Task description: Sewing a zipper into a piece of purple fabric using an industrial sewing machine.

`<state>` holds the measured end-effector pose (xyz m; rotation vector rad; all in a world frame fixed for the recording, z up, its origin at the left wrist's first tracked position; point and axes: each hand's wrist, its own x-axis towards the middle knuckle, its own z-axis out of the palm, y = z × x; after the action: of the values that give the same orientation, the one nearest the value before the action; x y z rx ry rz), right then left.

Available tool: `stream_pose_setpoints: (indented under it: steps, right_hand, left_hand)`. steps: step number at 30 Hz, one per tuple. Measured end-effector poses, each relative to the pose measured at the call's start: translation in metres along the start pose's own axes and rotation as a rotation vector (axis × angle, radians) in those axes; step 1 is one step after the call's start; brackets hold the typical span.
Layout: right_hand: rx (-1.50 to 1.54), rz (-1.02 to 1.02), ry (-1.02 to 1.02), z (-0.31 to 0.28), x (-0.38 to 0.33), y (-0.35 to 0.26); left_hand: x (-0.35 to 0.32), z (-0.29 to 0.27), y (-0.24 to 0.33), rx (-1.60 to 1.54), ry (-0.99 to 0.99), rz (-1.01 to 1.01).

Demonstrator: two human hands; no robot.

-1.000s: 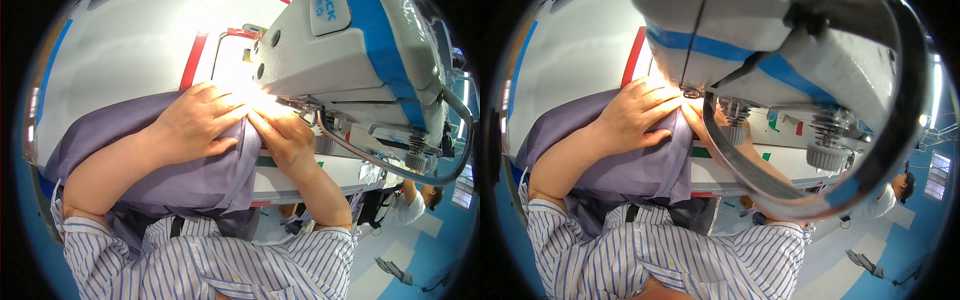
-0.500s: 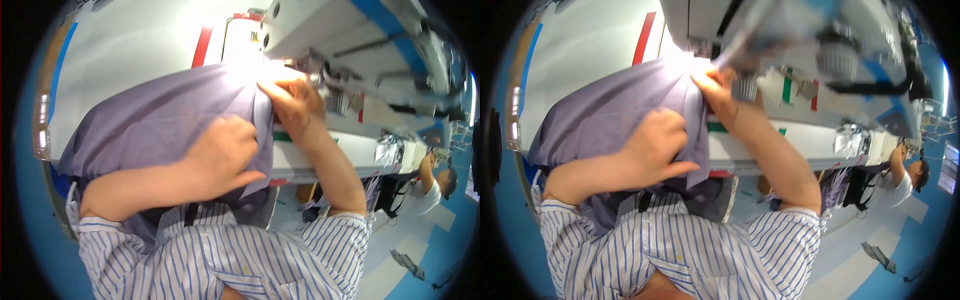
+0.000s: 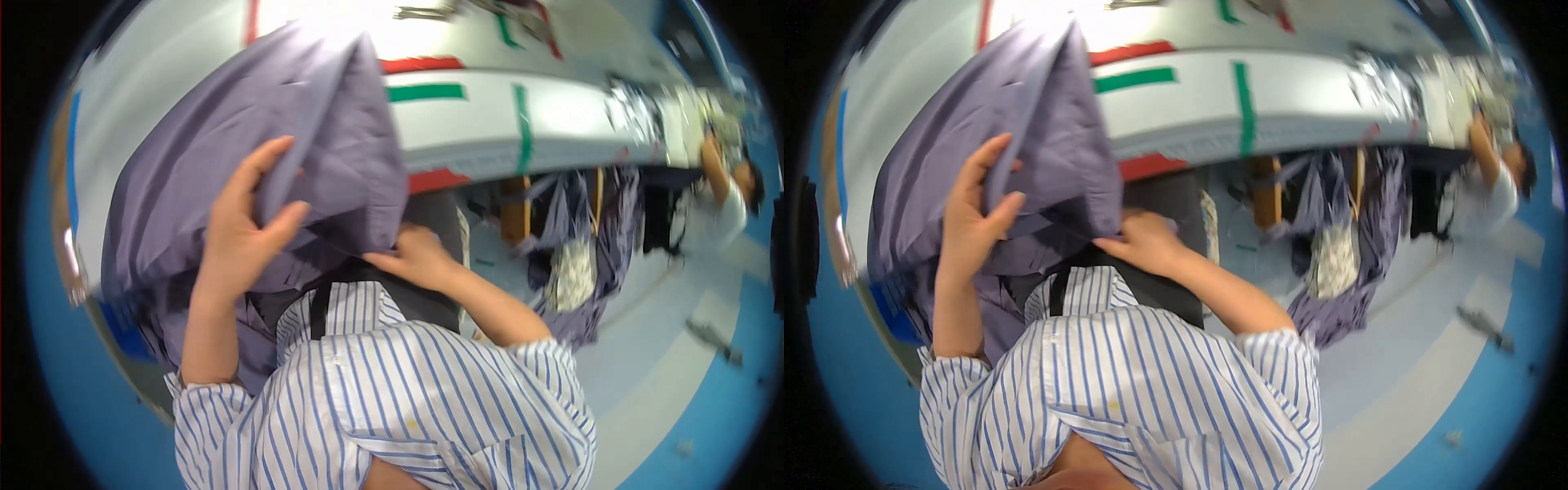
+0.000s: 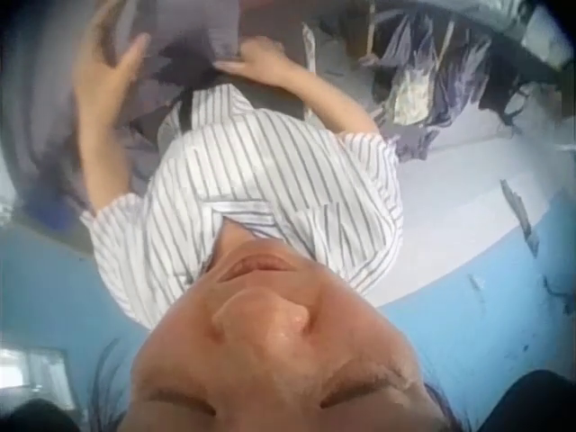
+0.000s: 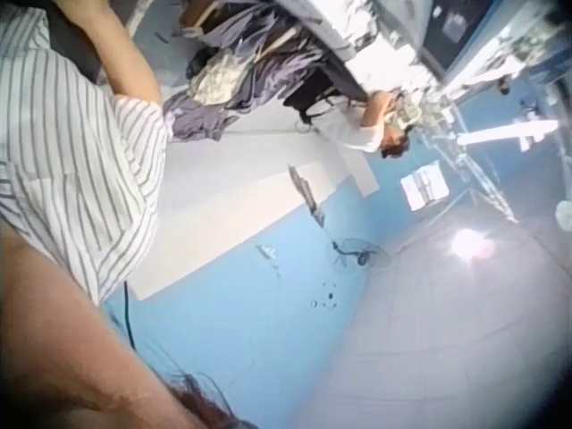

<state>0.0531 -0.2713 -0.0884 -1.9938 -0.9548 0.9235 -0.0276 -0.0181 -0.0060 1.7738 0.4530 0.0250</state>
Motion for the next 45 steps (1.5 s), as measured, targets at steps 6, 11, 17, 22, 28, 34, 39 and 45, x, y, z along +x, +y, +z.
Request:
stream_pose_setpoints:
  steps: [6,11,17,22,28,34,39,45]
  right_hand:
    - [0.2,-0.259,-0.027,0.025,-0.028,-0.047]
    - [-0.189,-0.307,-0.12,0.057,-0.04,-0.038]
    - [-0.342,-0.451,-0.174,0.025,-0.039,-0.046]
    - [-0.447,-0.816,0.49,-0.035,-0.005,-0.041]
    - [-0.52,-0.937,0.461,-0.028,0.025,-0.05]
    - [-0.51,-0.856,0.548,-0.019,0.015,-0.048]
    - [-0.504,-0.846,0.583,-0.012,0.012,-0.036]
    - [-0.474,-0.942,0.737,-0.005,0.018,-0.025]
  left_hand:
    - [0.021,-0.034,0.039,0.555,0.163,0.095]
    - [-0.039,0.024,0.028,0.52,0.255,0.202]
    - [-0.073,0.078,-0.027,0.401,-0.06,0.135]
    - [-0.072,0.073,-0.016,0.471,-0.127,0.215]
    - [-0.057,0.035,0.005,0.387,0.073,0.479]
    - [-0.027,0.007,0.005,0.928,0.436,0.449]
    - [-0.068,0.01,0.041,0.679,0.289,0.265]
    - [-0.078,0.062,0.036,0.927,-0.263,0.634]
